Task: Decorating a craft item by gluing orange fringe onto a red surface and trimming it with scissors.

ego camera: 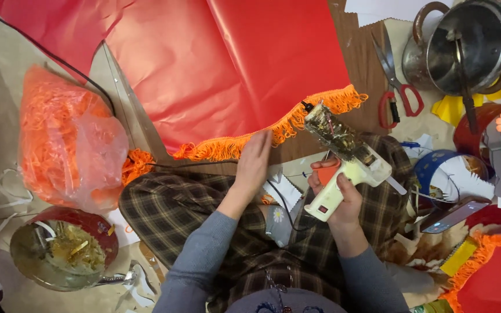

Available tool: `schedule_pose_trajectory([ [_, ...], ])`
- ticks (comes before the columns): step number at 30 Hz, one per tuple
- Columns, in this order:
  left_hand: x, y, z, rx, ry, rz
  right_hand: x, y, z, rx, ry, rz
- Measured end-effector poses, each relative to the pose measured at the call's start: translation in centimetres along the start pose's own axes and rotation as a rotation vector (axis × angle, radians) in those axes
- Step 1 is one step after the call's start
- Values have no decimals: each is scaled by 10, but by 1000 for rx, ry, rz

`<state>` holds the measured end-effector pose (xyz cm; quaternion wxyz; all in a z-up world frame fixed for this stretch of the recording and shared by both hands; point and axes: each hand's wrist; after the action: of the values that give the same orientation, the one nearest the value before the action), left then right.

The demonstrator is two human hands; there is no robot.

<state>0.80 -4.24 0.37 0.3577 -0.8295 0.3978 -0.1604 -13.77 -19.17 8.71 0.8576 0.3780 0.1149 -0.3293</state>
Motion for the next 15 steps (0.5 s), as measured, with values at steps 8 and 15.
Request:
schedule_pose_trajectory([
  [8, 11, 14, -2, 92, -30, 13, -3, -1, 5, 37, -10, 21],
  [15, 30, 37, -7, 273, 54, -17, -2, 0, 5, 86, 6, 32],
])
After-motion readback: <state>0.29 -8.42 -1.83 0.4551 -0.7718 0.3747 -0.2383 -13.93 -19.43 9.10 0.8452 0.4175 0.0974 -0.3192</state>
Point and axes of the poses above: each hand's wrist, its own x-axis towards the middle knuckle, its own y-axis out of the palm, z = x × y, and after that the axes turned 7 degrees about -x, right-handed
